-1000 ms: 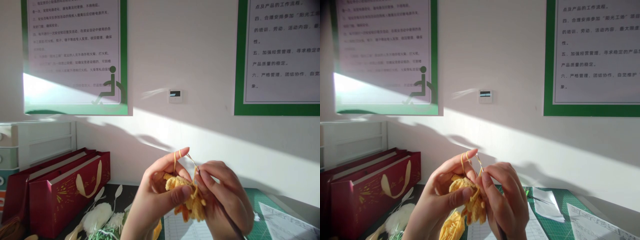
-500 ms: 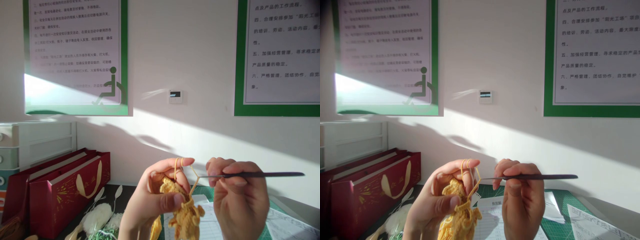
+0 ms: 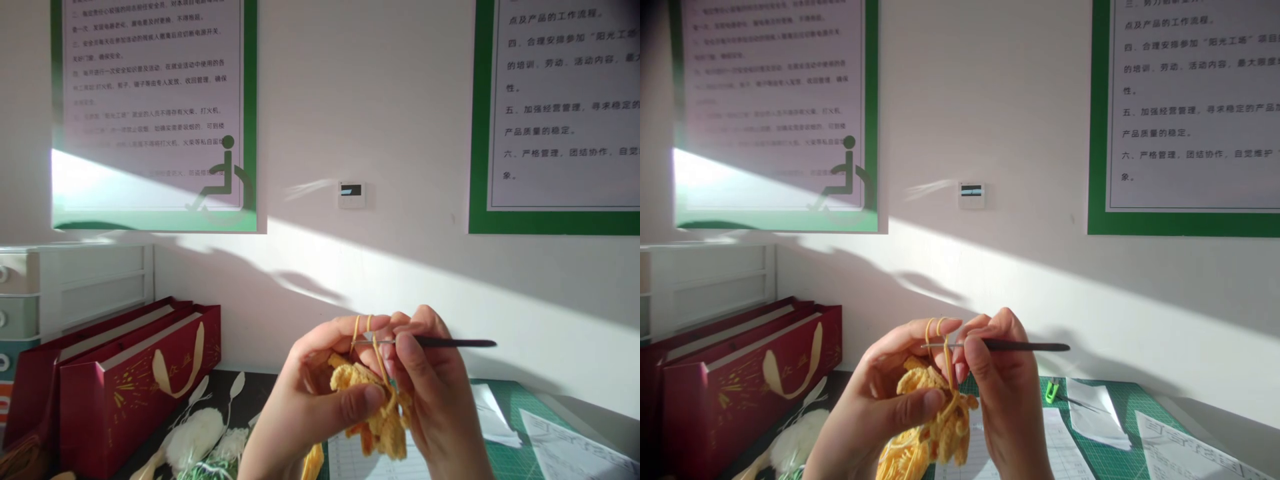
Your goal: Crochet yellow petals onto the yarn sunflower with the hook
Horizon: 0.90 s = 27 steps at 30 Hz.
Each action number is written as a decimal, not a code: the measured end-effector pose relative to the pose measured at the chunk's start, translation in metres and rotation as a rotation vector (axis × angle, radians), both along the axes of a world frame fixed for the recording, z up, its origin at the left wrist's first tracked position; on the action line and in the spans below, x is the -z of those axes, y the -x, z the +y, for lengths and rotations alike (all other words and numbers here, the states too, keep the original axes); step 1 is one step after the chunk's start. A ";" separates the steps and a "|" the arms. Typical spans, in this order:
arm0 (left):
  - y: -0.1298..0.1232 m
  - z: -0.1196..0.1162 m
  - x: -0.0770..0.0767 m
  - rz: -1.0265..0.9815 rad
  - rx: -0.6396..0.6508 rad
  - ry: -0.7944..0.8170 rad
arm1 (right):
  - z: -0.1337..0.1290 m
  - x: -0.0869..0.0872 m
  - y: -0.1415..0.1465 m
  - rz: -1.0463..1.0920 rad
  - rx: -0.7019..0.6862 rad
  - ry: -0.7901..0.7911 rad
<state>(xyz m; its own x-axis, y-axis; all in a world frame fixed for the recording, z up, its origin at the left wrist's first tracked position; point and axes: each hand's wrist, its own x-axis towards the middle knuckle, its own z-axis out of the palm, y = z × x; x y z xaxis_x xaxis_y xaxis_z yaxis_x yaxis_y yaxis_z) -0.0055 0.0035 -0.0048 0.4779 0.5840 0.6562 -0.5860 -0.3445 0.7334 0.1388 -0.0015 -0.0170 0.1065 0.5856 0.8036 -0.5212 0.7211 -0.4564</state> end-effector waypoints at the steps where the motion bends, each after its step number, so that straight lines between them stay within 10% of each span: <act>1: 0.000 0.000 0.000 -0.011 0.017 -0.007 | 0.000 0.002 0.000 -0.008 0.094 -0.057; 6: -0.002 0.004 0.004 -0.068 0.080 0.009 | 0.004 0.010 -0.010 -0.091 0.671 -0.348; 10: -0.009 0.006 0.007 -0.086 0.194 0.017 | 0.010 0.016 -0.018 -0.205 0.879 -0.635; 18: -0.008 0.005 0.009 -0.036 0.271 0.038 | 0.004 0.008 -0.003 0.029 0.319 -0.329; 27: -0.001 0.014 0.011 -0.056 0.261 0.074 | -0.001 -0.001 -0.010 0.114 0.066 -0.068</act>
<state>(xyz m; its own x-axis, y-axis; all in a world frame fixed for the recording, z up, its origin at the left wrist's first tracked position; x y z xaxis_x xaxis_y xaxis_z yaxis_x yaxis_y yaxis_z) -0.0047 0.0173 -0.0158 0.5827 0.4928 0.6463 -0.6886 -0.1231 0.7147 0.1486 -0.0027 -0.0157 0.2356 0.5188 0.8218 -0.5173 0.7828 -0.3459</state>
